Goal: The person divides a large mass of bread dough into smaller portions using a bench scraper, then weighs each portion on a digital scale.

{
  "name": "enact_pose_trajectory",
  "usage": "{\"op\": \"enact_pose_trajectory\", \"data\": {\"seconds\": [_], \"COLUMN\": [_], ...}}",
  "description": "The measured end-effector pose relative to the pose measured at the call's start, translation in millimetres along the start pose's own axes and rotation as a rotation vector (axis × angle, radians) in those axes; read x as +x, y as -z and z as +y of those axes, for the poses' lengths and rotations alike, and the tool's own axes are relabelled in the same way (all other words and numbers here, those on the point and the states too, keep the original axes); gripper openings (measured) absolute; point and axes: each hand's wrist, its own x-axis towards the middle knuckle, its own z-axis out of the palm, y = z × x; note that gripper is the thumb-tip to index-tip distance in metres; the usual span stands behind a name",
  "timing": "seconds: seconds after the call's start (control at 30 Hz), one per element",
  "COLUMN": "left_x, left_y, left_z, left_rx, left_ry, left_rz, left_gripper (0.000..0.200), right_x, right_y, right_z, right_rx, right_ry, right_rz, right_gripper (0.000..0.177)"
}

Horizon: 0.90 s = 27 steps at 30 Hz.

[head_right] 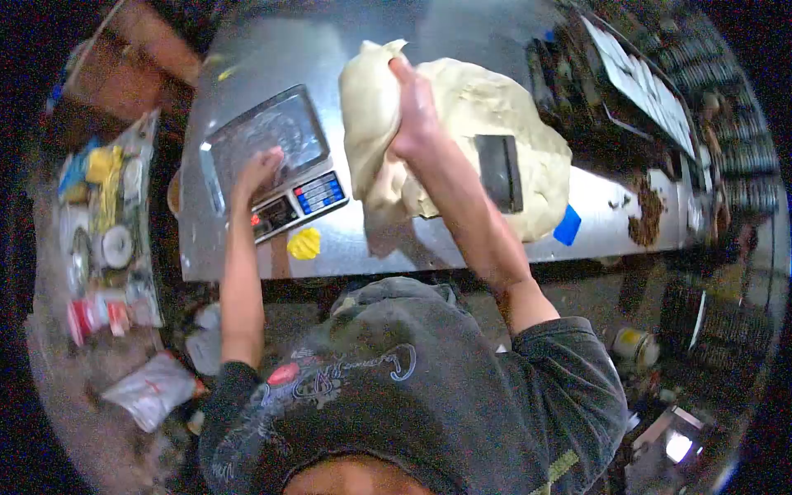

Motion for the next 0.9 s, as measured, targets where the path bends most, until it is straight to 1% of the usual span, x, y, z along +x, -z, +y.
{"op": "enact_pose_trajectory", "data": {"seconds": [0.07, 0.1, 0.13, 0.2, 0.23, 0.3, 0.33, 0.43, 0.5, 0.6, 0.63, 0.7, 0.73, 0.77, 0.83, 0.87, 0.9], "left_x": [-83, -98, -114, -148, -161, -179, -184, -194, -199, -213, -220, -234, -241, -248, -261, -266, -275], "left_y": [-20, -51, -81, -132, -146, -158, -158, -147, -139, -136, -135, -135, -140, -147, -155, -154, -150], "left_z": [129, 148, 169, 202, 211, 227, 235, 267, 290, 325, 339, 371, 383, 391, 400, 405, 411], "left_rx": [-0.712, -0.864, -1.037, -1.421, -1.54, -1.742, -1.803, -1.898, -1.932, -1.906, -1.867, -1.625, -1.51, -1.49, -1.443, -1.49, -1.538], "left_ry": [-0.107, -0.194, -0.206, -0.119, -0.073, -0.001, 0.012, 0.013, 0.006, 0.023, 0.034, 0.109, 0.15, 0.129, 0.084, 0.146, 0.214], "left_rz": [0.117, 0.026, -0.065, -0.208, -0.236, -0.243, -0.219, -0.052, 0.103, 0.292, 0.34, 0.378, 0.395, 0.305, 0.132, 0.075, 0.016], "left_gripper": [0.06, 0.065, 0.065, 0.066, 0.066, 0.067, 0.068, 0.069, 0.071, 0.073, 0.074, 0.075, 0.075, 0.075, 0.074, 0.076, 0.079], "right_x": [-26, -37, -55, -87, -99, -118, -122, -120, -128, -140, -142, -160, -165, -162, -149, -153, -153], "right_y": [23, 32, 37, 49, 56, 70, 90, 163, 210, 252, 257, 262, 252, 242, 252, 248, 248], "right_z": [11, 26, 41, 68, 77, 71, 58, 40, 6, -10, -7, 3, 12, 23, 24, 15, 8], "right_rx": [0.07, 0.1, 0.131, 0.179, 0.194, 0.234, 0.236, 0.121, 0.016, -0.476, -0.332, -0.039, 0.102, 0.09, 0.187, 0.2, 0.224], "right_ry": [-0.038, -0.063, -0.096, -0.164, -0.2, -0.342, -0.501, -0.54, -0.335, -0.073, -0.183, -0.407, -0.436, -0.33, -0.391, -0.377, -0.417], "right_rz": [0.045, 0.07, 0.073, 0.041, 0.012, 0.008, -0.18, -0.438, -0.456, 0.045, -0.053, -0.232, -0.461, -0.373, -0.333, -0.236, -0.25], "right_gripper": [0.048, 0.046, 0.045, 0.046, 0.048, 0.037, 0.036, 0.043, 0.055, 0.065, 0.067, 0.071, 0.076, 0.077, 0.075, 0.071, 0.069]}}
